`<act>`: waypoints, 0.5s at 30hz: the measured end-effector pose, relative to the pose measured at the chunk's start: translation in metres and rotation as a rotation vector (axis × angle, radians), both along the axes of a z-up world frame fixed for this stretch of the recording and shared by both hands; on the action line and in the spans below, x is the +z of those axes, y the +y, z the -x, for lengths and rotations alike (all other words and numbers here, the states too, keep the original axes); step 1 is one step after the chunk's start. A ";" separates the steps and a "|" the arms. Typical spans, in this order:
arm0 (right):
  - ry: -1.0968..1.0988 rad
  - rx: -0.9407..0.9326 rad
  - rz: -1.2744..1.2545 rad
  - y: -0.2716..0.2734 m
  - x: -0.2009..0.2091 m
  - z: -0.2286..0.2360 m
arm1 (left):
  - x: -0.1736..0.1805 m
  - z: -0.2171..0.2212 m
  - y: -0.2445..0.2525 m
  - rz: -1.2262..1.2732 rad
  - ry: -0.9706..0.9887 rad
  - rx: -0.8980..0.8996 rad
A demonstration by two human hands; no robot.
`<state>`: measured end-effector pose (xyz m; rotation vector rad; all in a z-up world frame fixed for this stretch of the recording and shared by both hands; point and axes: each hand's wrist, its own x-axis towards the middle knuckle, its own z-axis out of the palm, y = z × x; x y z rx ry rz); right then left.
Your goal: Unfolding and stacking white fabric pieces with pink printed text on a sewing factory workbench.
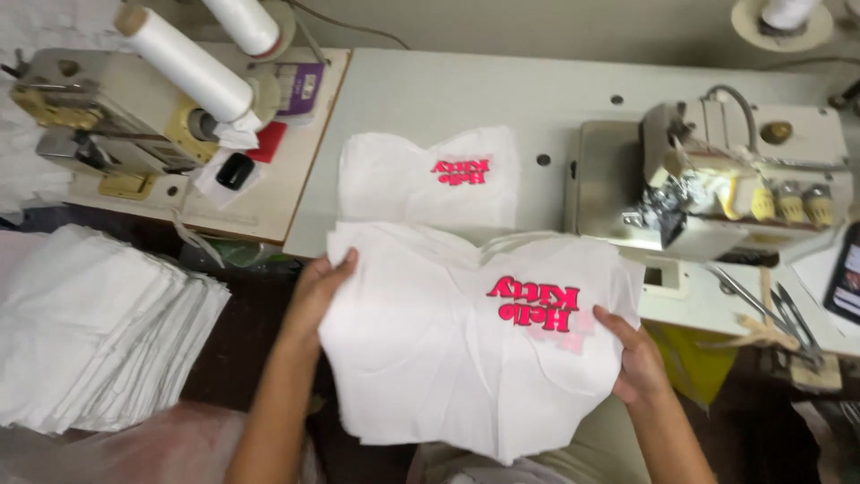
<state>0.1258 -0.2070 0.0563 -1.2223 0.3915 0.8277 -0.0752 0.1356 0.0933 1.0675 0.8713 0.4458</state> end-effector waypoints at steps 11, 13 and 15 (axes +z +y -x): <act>-0.210 0.184 -0.220 0.185 -0.036 -0.103 | -0.056 -0.083 0.161 0.111 -0.149 -0.061; -0.324 0.295 0.113 0.183 -0.050 -0.085 | -0.137 -0.081 0.157 -0.131 0.195 -0.094; -0.418 0.341 0.151 0.184 -0.059 -0.091 | -0.145 -0.075 0.160 -0.225 0.250 -0.079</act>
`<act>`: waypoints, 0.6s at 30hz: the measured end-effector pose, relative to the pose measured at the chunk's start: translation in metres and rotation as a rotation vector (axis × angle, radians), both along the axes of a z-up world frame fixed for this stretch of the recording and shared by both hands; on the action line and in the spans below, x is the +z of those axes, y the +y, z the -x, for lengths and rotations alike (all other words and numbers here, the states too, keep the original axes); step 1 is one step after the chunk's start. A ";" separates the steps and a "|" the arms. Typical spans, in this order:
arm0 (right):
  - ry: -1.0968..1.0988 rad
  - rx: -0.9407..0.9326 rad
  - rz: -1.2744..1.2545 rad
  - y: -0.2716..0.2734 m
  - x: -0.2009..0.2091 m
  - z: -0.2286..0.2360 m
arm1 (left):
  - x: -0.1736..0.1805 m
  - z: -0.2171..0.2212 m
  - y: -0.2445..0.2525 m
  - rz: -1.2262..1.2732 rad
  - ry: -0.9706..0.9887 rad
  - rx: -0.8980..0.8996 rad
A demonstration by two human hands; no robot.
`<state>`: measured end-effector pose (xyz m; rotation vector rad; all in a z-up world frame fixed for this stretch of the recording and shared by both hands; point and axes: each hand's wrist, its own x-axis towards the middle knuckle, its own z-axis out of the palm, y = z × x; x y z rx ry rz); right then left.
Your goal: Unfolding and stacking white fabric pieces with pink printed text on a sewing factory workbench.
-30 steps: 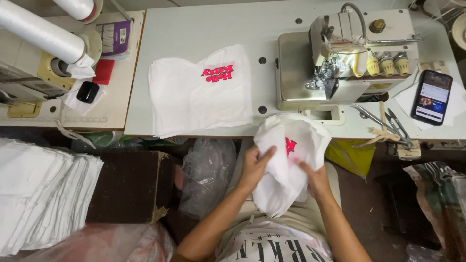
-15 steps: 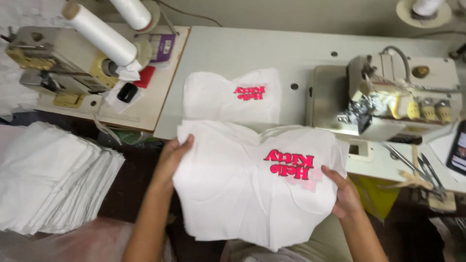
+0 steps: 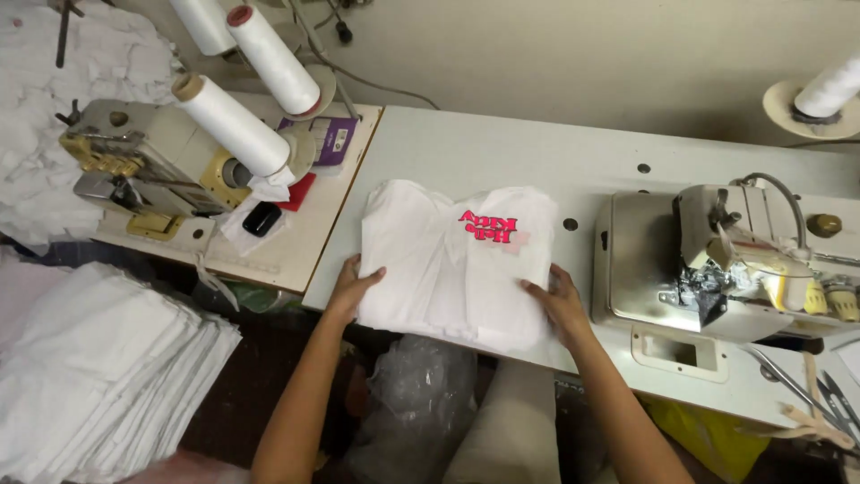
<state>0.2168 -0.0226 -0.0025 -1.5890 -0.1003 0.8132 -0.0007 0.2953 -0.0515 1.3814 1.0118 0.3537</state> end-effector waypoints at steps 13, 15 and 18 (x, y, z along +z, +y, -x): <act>-1.292 0.329 0.378 -0.025 -0.068 0.069 | -0.069 -0.137 -0.082 -0.931 0.098 -0.540; -1.257 0.420 0.415 -0.034 -0.061 0.083 | -0.036 -0.142 -0.119 -1.066 0.109 -0.629; -1.287 0.494 0.433 -0.039 -0.065 0.081 | -0.075 -0.163 -0.070 -1.257 0.201 -0.535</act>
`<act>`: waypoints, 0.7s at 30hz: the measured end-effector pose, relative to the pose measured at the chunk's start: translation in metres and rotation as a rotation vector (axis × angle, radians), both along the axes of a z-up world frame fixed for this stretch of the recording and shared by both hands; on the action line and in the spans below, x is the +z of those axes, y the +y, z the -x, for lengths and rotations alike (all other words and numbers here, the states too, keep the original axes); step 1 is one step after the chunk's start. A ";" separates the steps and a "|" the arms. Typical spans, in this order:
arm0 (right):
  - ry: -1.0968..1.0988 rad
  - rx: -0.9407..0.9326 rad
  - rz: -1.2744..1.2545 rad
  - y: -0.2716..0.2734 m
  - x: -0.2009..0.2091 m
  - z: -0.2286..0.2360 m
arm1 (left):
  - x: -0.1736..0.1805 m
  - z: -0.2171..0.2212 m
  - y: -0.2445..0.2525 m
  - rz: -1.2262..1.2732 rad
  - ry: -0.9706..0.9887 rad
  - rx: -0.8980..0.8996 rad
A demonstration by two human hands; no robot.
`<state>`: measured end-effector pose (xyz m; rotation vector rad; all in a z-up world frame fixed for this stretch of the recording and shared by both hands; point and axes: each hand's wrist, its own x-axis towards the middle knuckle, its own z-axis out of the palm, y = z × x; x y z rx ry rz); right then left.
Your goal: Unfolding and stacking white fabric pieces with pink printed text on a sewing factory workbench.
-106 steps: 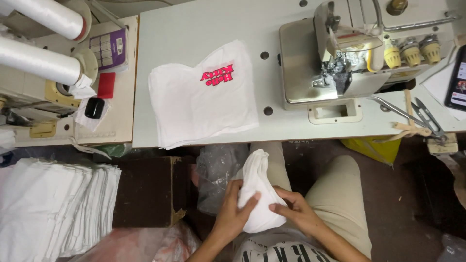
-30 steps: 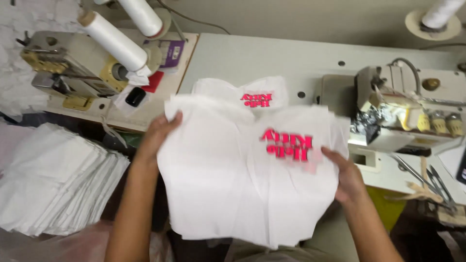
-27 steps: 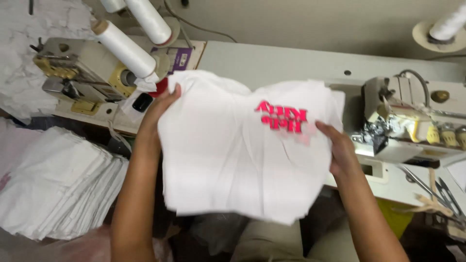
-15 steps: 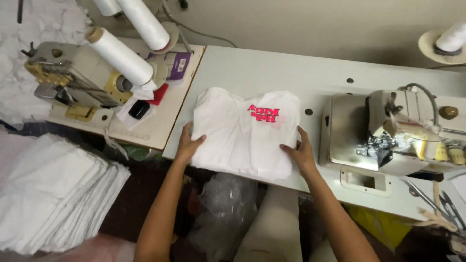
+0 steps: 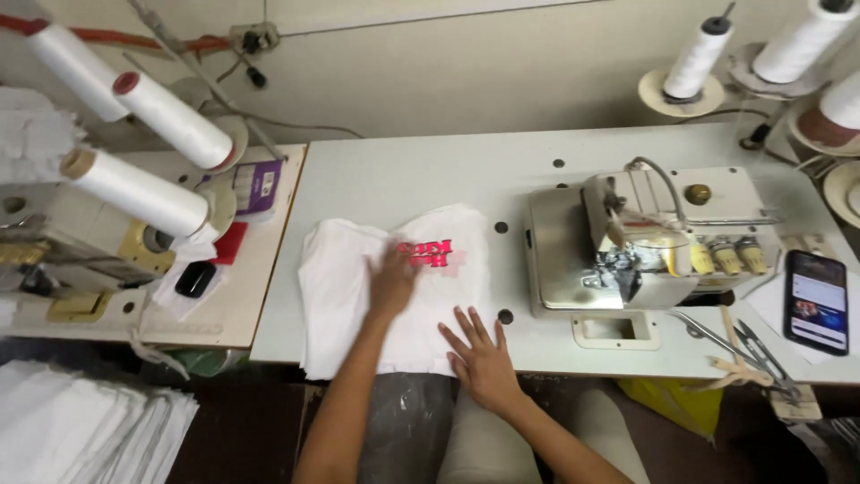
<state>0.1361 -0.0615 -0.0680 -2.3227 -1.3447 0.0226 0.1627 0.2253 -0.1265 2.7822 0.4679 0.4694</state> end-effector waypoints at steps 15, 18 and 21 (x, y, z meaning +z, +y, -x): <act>0.421 -0.020 -0.299 -0.129 -0.008 0.016 | 0.069 0.099 -0.006 0.119 0.349 0.532; 0.499 -0.399 -0.616 -0.217 -0.050 -0.009 | 0.067 0.096 -0.008 0.106 0.355 0.540; 0.415 -0.940 -0.867 -0.333 -0.141 -0.046 | 0.064 0.095 -0.010 0.079 0.314 0.531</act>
